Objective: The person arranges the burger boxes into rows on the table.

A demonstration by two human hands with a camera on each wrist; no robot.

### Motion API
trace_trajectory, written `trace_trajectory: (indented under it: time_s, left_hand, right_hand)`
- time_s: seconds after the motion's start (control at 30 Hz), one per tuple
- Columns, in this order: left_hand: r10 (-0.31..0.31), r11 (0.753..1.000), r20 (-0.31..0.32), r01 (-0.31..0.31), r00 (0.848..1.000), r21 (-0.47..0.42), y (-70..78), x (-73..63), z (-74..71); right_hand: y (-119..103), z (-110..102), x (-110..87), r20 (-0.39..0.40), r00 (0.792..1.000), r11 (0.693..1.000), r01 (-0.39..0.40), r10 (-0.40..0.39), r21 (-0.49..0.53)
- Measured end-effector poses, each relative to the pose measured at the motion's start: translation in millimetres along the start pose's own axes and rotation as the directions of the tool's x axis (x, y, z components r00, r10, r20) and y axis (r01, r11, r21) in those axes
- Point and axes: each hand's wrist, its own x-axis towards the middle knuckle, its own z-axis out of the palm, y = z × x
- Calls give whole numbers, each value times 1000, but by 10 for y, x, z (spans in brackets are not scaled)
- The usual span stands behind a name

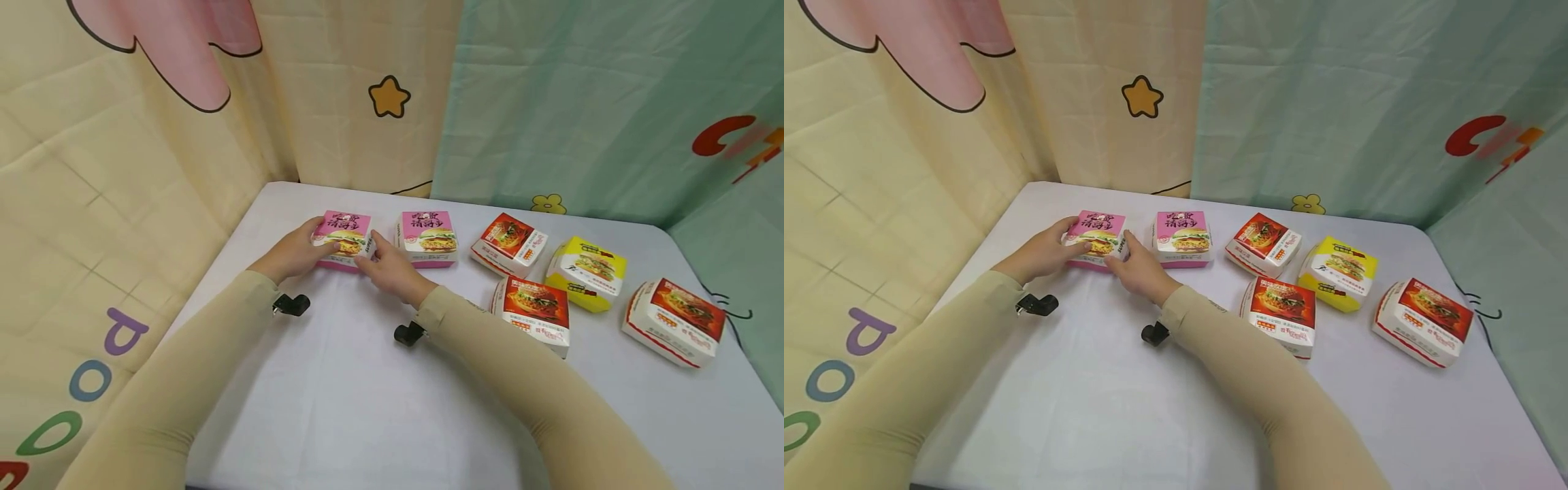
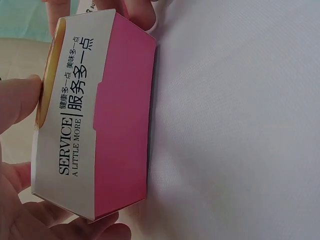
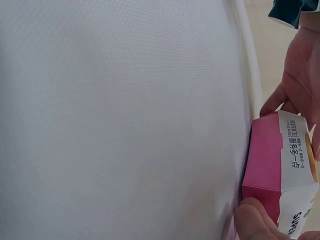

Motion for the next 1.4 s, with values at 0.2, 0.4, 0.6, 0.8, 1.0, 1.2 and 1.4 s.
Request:
trace_trajectory:
  time_s: [0.2,0.4,0.6,0.8,1.0,1.2,1.4]
  left_hand:
    - [-6,1000,-2,6,1000,-22,-18,9,11]
    - [-3,997,-17,1,1000,-80,-41,10,22]
    - [-8,990,-24,4,1000,-144,-59,-33,47]
    - [21,988,-43,-28,999,-151,-58,-97,71]
    - [78,985,-57,-86,995,-152,-58,-200,90]
    - [109,978,-35,-114,993,-176,-54,-311,116]
    - [130,972,-19,-131,991,-195,-37,-402,139]
  right_hand:
    - [27,33,31,14,1000,999,20,-20,39]
    - [32,48,34,2,1000,999,16,-16,34]
    - [38,62,-17,-21,999,999,47,-47,17]
    - [42,68,-95,-29,998,998,53,-53,21]
    - [43,59,-203,-20,999,999,49,-49,10]
    - [52,54,-306,-15,999,999,33,-33,-39]
    - [57,45,-416,-10,999,998,36,-36,-60]
